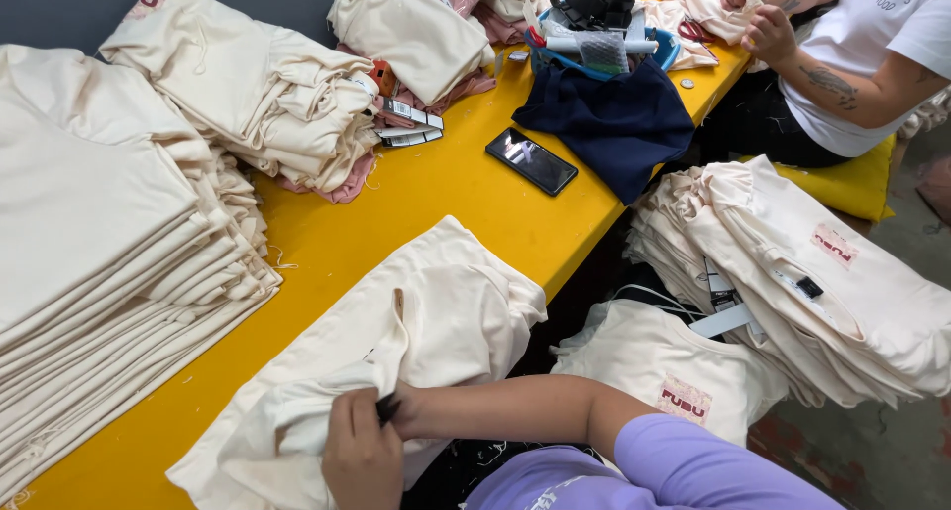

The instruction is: Trimming loose threads from t-shirts using scissors and folding them on a work table

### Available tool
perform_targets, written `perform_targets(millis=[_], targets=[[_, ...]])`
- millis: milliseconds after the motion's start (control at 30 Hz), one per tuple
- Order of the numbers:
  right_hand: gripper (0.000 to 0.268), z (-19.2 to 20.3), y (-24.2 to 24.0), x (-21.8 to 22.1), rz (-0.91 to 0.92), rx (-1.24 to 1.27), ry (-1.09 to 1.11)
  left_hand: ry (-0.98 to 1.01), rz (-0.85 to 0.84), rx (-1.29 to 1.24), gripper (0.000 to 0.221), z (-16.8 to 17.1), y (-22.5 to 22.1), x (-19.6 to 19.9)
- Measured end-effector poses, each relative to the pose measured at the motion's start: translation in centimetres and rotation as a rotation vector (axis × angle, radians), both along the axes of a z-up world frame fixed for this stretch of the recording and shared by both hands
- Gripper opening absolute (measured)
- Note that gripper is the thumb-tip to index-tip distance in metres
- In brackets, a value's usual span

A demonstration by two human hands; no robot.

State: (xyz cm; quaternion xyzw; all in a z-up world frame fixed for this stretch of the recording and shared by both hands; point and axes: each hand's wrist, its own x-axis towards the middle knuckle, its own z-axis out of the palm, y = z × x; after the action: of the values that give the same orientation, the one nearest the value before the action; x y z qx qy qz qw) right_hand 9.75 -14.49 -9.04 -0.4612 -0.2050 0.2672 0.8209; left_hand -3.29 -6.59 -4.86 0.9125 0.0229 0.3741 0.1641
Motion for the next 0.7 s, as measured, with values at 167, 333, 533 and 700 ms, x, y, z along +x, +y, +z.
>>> perform_targets(millis=[167,333,533,700], targets=[[0.013,2.2,-3.6,1.4,-0.028,0.08,0.097,0.019,-0.068,-0.228,0.042,-1.7,-0.7,-1.1],[0.017,5.3,-6.6,2.5,-0.041,0.162,0.206,0.086,-0.028,-0.465,0.044,-3.0,3.0,-2.1],[0.024,4.3,-2.2,-4.6,0.245,0.207,0.571,-0.068,0.155,-1.371,0.007,3.4,6.2,-1.5],[0.023,7.6,-1.1,-6.9,0.315,0.162,0.618,-0.264,-0.248,-1.915,0.011,-2.1,8.9,0.1]])
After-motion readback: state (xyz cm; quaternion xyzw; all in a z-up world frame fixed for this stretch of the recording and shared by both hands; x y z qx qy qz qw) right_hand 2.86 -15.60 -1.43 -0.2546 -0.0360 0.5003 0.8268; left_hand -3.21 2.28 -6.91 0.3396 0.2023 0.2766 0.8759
